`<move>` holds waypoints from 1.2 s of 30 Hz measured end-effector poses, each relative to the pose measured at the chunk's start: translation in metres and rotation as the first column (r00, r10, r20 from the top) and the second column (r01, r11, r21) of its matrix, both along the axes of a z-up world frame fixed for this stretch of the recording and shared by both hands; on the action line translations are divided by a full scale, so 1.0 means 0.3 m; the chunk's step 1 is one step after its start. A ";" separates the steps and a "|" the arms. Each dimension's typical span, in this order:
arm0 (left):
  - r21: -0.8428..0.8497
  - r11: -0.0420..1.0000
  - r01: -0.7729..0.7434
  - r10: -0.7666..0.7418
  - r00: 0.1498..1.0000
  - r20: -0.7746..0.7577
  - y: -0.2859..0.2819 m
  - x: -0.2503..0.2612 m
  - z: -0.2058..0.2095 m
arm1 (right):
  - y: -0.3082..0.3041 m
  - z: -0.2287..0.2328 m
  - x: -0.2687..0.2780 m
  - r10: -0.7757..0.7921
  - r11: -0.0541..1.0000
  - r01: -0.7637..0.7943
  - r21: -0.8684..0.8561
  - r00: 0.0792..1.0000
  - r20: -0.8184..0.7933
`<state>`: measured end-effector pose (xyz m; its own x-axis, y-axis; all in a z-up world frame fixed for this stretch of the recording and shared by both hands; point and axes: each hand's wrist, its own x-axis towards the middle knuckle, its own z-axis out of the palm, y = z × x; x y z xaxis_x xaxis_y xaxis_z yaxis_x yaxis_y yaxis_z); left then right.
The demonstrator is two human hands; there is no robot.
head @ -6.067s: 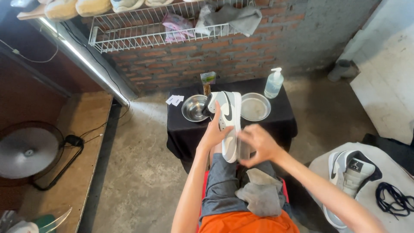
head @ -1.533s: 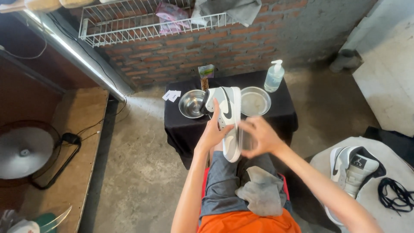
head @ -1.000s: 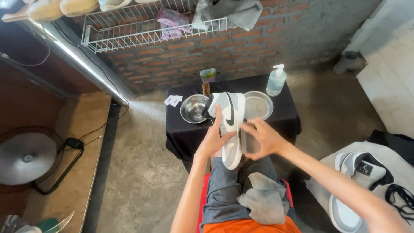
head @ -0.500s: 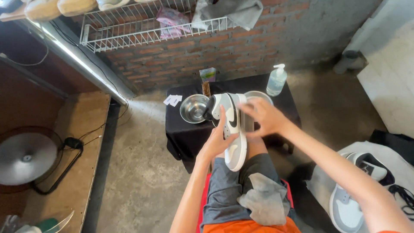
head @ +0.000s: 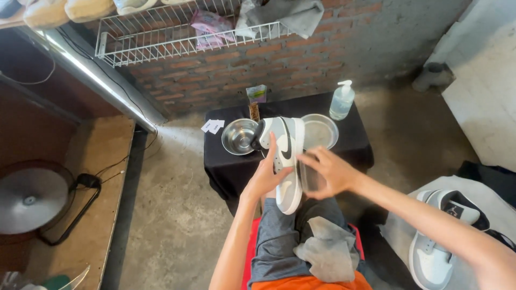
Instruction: The person scrubs a white sneaker with a brush, repeatedly dipping the brush into a metal bowl of water. They clean the sole and upper parts of the shoe while seated, with other shoes visible on a wall rack.
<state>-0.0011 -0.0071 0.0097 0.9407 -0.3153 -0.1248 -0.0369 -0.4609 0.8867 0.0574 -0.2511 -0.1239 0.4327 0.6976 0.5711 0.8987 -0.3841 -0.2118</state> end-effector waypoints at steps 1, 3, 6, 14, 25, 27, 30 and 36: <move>-0.002 1.000 -0.003 0.003 1.000 0.001 -0.008 0.000 0.001 | -0.005 0.003 0.016 0.003 1.000 -0.003 -0.002 1.000 0.001; 0.024 0.999 0.026 -0.026 1.000 -0.006 -0.024 -0.011 0.003 | -0.013 0.007 0.033 0.055 0.998 -0.055 -0.012 0.997 0.051; 0.075 0.997 0.035 -0.036 0.999 0.010 -0.041 -0.015 0.052 | 0.007 0.053 0.126 -0.114 0.993 0.112 0.026 0.982 0.149; 0.064 0.998 -0.002 0.004 1.000 -0.029 -0.038 -0.020 0.041 | -0.005 -0.001 -0.025 -0.029 0.998 0.030 0.060 0.999 -0.020; 0.045 0.999 -0.020 0.021 0.999 -0.024 -0.022 -0.026 0.052 | 0.029 -0.044 -0.076 -0.006 0.996 0.003 0.087 0.999 0.038; 0.032 0.999 -0.031 0.031 0.999 -0.012 -0.023 -0.023 0.050 | 0.014 -0.023 -0.029 -0.190 0.974 0.192 0.120 0.981 -0.032; 0.026 0.999 -0.026 0.026 1.000 -0.009 -0.012 -0.022 0.059 | 0.075 -0.069 -0.192 -0.022 0.986 0.015 0.166 0.999 0.036; 0.031 0.999 -0.038 0.038 0.999 -0.013 -0.019 -0.028 0.057 | 0.050 -0.014 -0.106 -0.227 0.944 0.215 0.249 0.974 0.019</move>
